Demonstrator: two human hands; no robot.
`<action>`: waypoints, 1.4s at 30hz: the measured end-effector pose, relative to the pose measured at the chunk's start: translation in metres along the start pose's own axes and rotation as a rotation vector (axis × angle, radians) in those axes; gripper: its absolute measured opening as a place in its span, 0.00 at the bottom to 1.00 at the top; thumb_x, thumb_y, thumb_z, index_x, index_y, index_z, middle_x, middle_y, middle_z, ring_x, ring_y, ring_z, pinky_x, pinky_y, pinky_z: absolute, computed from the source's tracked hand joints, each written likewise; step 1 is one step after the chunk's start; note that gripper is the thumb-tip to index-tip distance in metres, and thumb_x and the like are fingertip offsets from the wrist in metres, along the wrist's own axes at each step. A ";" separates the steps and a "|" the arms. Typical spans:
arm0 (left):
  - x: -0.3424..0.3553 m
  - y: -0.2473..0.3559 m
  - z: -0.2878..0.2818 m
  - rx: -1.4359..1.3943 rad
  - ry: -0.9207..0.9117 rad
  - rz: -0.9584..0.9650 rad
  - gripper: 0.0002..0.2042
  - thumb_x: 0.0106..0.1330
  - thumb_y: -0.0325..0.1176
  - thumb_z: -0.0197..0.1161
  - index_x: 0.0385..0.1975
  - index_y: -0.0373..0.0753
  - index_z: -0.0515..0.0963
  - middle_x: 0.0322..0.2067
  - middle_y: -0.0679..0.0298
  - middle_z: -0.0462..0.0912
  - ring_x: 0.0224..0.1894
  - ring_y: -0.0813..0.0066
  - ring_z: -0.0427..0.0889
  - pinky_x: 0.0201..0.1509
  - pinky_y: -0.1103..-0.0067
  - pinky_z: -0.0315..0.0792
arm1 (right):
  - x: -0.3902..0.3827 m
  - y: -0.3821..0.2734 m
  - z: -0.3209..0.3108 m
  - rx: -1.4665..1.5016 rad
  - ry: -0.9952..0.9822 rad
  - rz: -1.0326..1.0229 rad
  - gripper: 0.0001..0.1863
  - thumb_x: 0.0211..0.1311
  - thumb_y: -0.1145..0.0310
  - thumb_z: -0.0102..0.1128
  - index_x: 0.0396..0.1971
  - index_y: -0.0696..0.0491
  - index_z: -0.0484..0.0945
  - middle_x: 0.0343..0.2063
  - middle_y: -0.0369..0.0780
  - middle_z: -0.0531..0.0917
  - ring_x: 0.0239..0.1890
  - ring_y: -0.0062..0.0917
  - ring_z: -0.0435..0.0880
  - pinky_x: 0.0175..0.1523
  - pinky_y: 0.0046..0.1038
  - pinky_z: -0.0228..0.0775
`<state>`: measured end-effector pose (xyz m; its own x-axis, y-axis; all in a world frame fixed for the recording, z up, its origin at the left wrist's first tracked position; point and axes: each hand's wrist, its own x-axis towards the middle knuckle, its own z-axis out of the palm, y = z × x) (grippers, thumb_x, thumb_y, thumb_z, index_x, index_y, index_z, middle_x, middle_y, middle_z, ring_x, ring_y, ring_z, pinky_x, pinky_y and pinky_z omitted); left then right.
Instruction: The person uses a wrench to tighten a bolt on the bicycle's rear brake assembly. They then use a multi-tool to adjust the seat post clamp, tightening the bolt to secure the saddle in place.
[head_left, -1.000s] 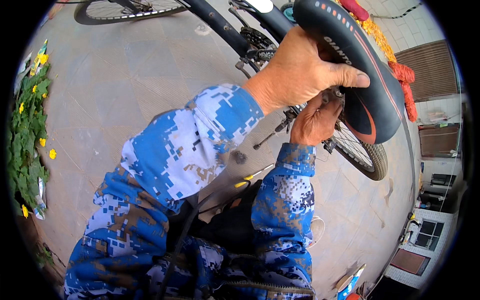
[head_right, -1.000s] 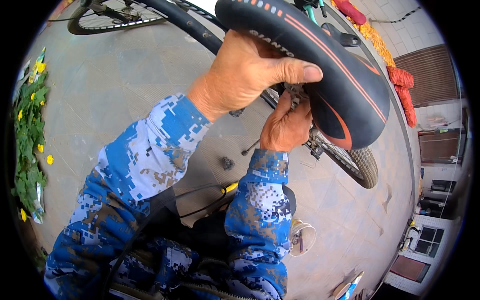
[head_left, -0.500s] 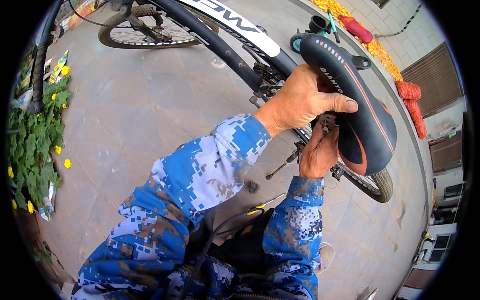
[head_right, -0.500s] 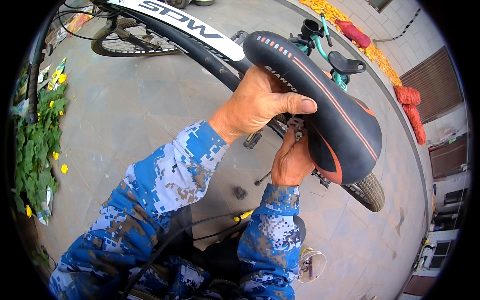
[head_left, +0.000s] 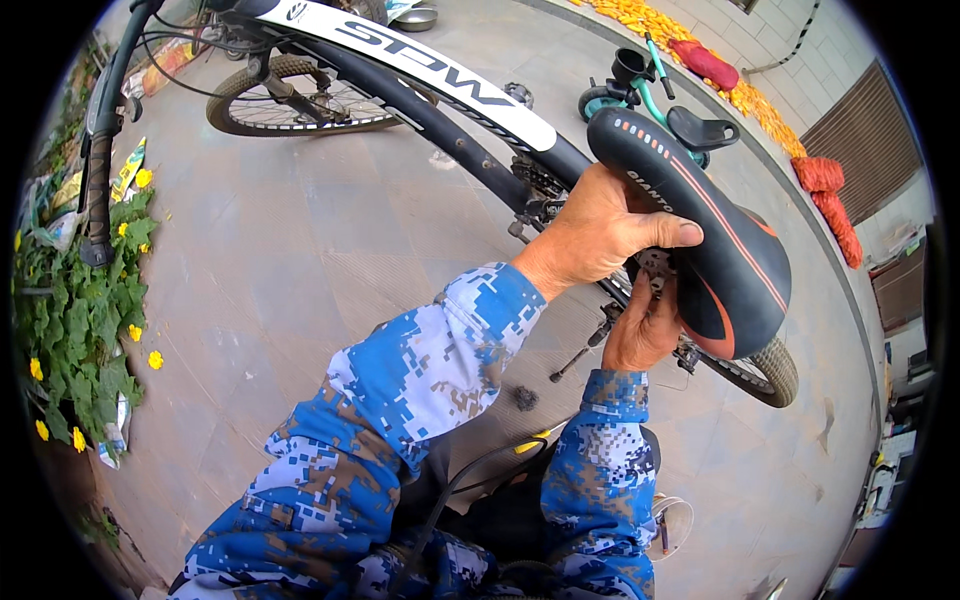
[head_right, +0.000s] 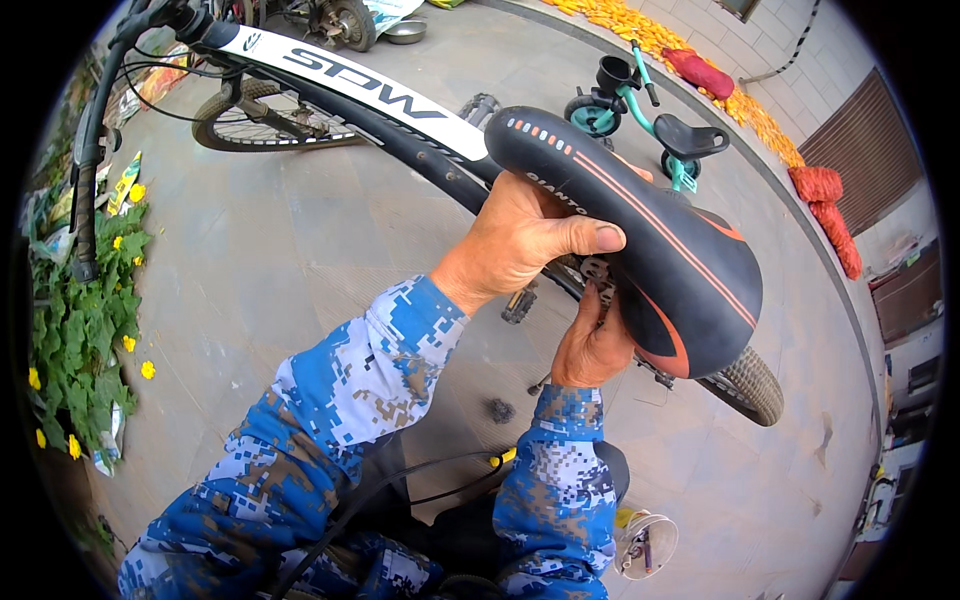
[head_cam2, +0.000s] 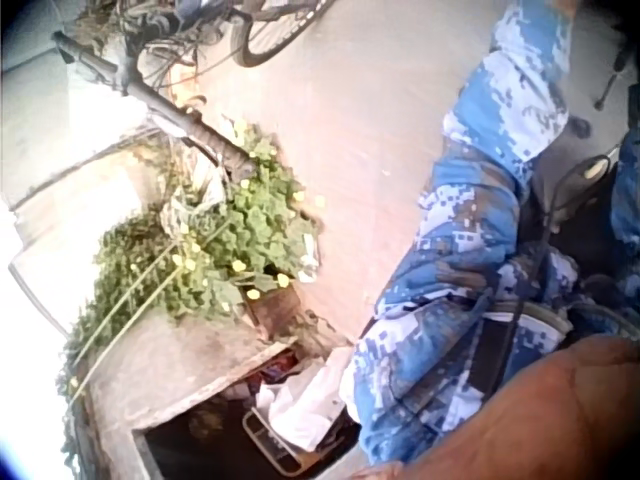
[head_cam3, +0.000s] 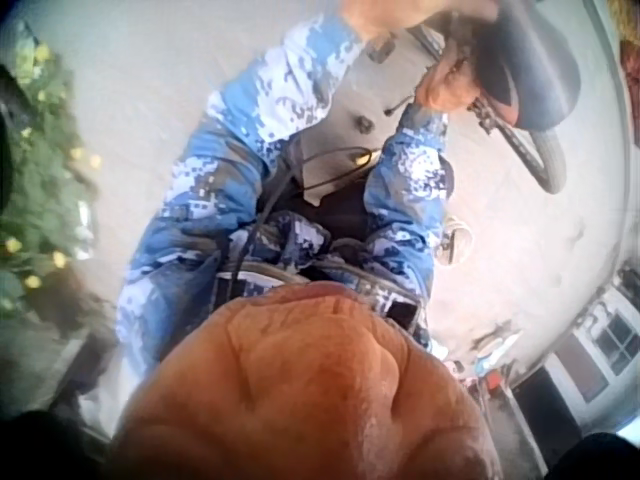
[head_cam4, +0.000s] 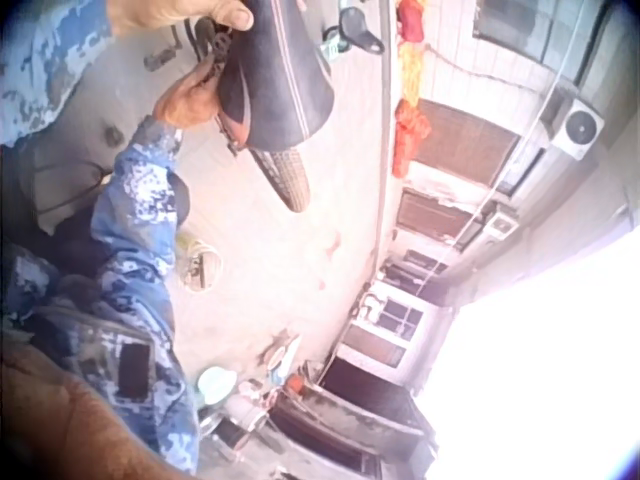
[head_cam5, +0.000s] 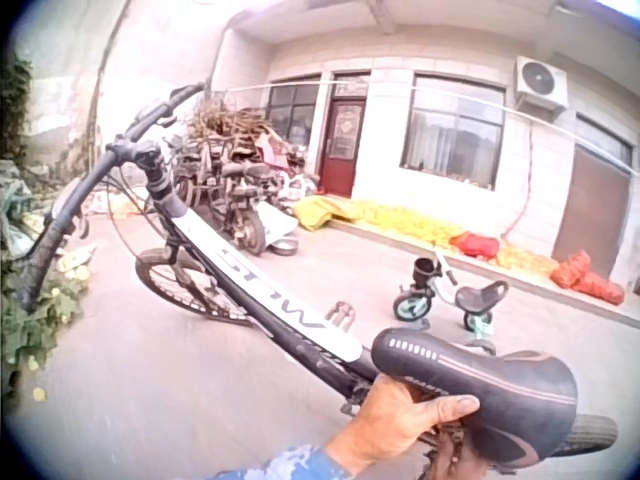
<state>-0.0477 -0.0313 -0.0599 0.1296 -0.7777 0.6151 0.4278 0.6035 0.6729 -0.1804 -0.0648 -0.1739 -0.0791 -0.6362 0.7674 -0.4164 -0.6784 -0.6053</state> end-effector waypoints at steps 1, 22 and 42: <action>0.001 0.001 0.001 0.005 0.001 -0.011 0.19 0.54 0.28 0.76 0.44 0.33 0.77 0.40 0.60 0.83 0.47 0.70 0.80 0.55 0.74 0.75 | 0.002 0.001 0.000 0.021 0.011 -0.008 0.15 0.66 0.75 0.62 0.49 0.65 0.77 0.46 0.45 0.82 0.45 0.25 0.82 0.50 0.25 0.76; -0.002 -0.002 -0.003 0.161 0.024 0.056 0.15 0.56 0.31 0.75 0.40 0.34 0.80 0.35 0.59 0.85 0.40 0.71 0.84 0.48 0.76 0.80 | -0.003 -0.021 0.010 0.103 -0.117 0.047 0.12 0.67 0.66 0.62 0.43 0.57 0.77 0.37 0.43 0.84 0.37 0.28 0.83 0.45 0.26 0.73; -0.006 0.006 0.004 -0.121 -0.062 -0.069 0.18 0.61 0.28 0.71 0.48 0.30 0.75 0.42 0.58 0.82 0.44 0.74 0.80 0.49 0.79 0.76 | 0.006 0.004 0.005 -0.104 -0.043 -0.136 0.14 0.70 0.61 0.58 0.43 0.58 0.76 0.37 0.44 0.82 0.39 0.32 0.82 0.47 0.27 0.72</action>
<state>-0.0498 -0.0221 -0.0576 0.0419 -0.8022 0.5956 0.5385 0.5203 0.6628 -0.1781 -0.0733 -0.1731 0.0225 -0.5577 0.8297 -0.5126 -0.7190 -0.4694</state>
